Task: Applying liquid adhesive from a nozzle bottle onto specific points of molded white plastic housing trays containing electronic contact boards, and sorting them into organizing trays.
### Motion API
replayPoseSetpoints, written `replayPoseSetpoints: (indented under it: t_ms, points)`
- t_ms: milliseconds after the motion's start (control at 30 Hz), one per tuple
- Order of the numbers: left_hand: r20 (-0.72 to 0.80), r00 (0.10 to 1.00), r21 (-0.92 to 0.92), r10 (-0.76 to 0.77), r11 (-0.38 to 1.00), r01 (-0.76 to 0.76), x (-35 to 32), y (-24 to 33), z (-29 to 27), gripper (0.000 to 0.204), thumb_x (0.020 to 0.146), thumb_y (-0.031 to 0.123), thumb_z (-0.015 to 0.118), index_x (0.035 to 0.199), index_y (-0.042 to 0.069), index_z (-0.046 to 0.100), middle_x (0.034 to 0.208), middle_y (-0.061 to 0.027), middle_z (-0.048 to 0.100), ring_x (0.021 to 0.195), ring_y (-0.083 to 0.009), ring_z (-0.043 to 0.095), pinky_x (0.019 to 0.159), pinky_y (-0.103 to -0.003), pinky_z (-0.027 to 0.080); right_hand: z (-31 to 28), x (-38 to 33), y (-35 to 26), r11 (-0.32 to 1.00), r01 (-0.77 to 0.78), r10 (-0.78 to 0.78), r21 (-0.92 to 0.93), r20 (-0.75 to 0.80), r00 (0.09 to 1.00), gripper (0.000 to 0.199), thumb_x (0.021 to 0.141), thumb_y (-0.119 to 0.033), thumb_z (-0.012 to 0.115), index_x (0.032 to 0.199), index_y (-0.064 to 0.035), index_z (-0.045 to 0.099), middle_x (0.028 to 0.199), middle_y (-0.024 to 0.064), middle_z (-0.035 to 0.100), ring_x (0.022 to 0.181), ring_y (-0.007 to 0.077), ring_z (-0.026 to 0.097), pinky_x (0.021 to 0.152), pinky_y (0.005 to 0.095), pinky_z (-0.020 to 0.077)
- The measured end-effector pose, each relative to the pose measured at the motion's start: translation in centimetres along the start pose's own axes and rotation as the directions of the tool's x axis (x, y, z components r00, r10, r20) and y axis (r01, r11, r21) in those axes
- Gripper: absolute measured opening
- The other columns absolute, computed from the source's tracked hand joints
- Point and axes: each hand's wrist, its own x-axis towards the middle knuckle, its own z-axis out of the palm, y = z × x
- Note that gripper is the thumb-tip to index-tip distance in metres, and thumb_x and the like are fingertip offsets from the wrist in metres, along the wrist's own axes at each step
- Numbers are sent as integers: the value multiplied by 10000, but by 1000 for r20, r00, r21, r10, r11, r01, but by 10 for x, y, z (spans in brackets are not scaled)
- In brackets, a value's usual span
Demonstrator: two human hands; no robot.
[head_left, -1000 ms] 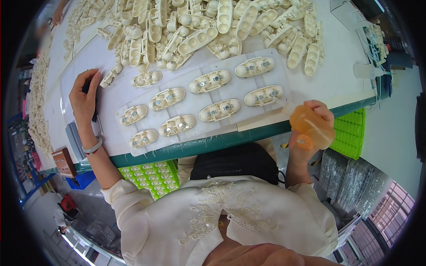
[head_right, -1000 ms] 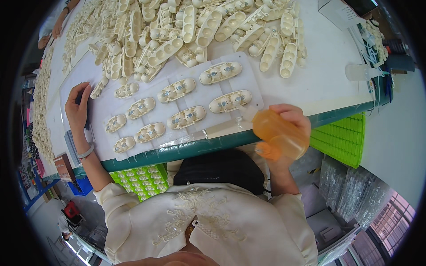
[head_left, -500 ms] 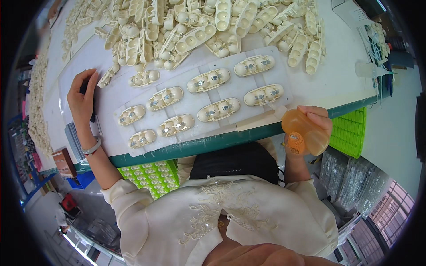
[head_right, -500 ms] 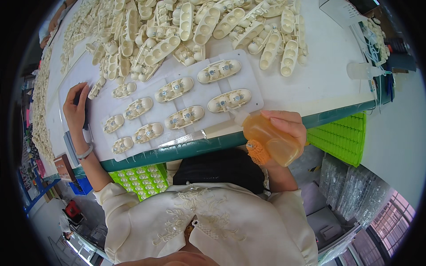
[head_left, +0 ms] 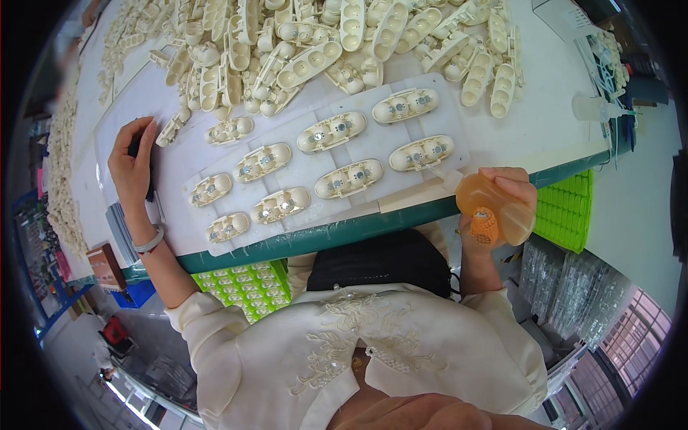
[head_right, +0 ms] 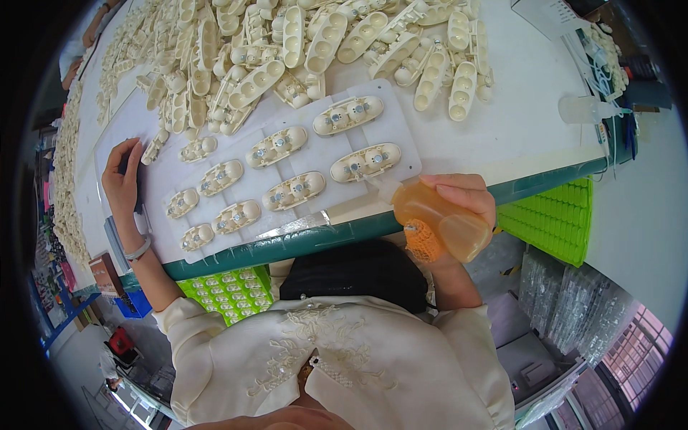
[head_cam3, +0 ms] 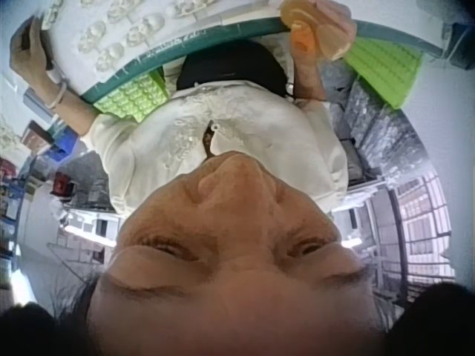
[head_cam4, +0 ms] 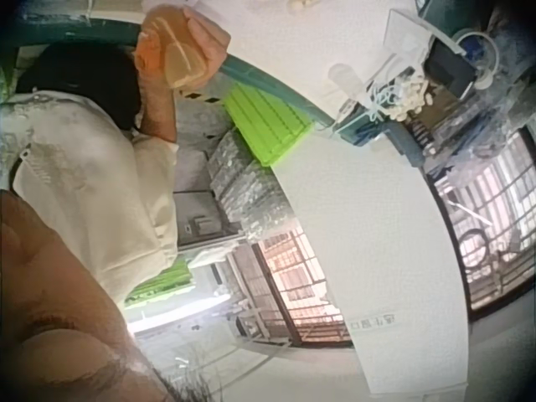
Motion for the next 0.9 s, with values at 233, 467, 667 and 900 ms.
replayPoseSetpoints:
  t_ms: [233,467,667,900]
  points:
    - [6,1000,-13,13,1000,-13,-1,-4,-4,169,850,102,618,981,-3,633,918,-44,626,845,-98,559,777,-214,432,-9,4,2,998,-33,37,58,-69,997,360,837,-319,582,981,-7,473,906,139,532,828,207,524,703,269,456]
    - [8,999,-19,33,999,-33,2,-7,0,169,852,100,614,983,-5,630,923,-43,624,849,-99,557,787,-214,427,-12,8,6,999,50,-51,-14,-72,996,344,845,-293,578,985,3,470,888,155,544,819,211,531,699,271,464]
    - [7,1000,-27,27,999,-27,2,-7,-1,169,854,99,612,985,-6,628,925,-45,625,856,-101,557,796,-214,422,-13,6,10,998,58,-58,-13,-42,997,370,808,-257,656,990,4,467,902,156,561,822,222,547,703,274,469]
    - [9,1000,-33,13,999,-13,2,-8,0,168,853,94,613,986,-7,627,930,-43,624,858,-100,554,795,-213,422,-16,2,13,998,58,-57,21,-61,997,404,744,-223,729,973,9,489,945,187,574,828,220,577,707,293,501]
